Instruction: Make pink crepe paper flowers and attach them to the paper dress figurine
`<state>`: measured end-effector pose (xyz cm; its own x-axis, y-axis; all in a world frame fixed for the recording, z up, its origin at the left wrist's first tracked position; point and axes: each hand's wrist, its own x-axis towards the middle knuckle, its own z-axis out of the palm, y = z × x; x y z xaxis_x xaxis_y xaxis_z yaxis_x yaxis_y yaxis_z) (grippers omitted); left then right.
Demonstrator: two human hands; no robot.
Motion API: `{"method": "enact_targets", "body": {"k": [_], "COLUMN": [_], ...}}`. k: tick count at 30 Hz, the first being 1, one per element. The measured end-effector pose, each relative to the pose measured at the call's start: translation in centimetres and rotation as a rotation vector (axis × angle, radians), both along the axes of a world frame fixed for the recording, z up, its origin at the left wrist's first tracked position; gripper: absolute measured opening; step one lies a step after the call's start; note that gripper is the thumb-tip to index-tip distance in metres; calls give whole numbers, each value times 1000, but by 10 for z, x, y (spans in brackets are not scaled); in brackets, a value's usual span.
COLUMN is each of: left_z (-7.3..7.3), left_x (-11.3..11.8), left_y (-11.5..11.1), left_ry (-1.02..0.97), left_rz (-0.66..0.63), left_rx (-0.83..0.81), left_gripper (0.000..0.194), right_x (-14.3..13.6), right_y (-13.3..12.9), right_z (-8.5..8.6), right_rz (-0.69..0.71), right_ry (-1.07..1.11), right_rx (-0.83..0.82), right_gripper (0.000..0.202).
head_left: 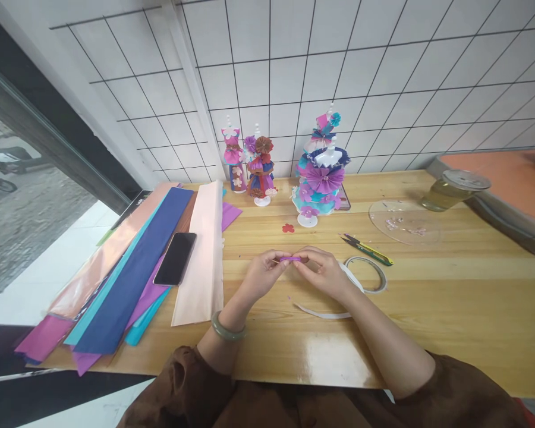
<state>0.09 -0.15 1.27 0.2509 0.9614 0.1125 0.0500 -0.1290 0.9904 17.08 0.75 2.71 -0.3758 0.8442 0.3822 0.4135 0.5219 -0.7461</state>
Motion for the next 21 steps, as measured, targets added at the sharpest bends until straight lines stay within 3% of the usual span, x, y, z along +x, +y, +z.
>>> {"method": "enact_targets", "body": {"k": [5, 11, 21], "left_z": [2, 4, 2], "left_x": [0, 4, 3], "left_y": [0, -2, -2], "left_ry": [2, -25, -46], "left_rz": [57, 15, 42], "left_rx": [-14, -23, -70], "left_gripper": [25, 24, 25], "right_x": [2, 1, 2], "right_y": [3, 4, 5], "right_z": [-3, -6, -7], "right_rz": [-29, -19, -63], "right_ry": [38, 46, 151], "right_rx": [43, 68, -187], "right_gripper": [17, 23, 29]}}
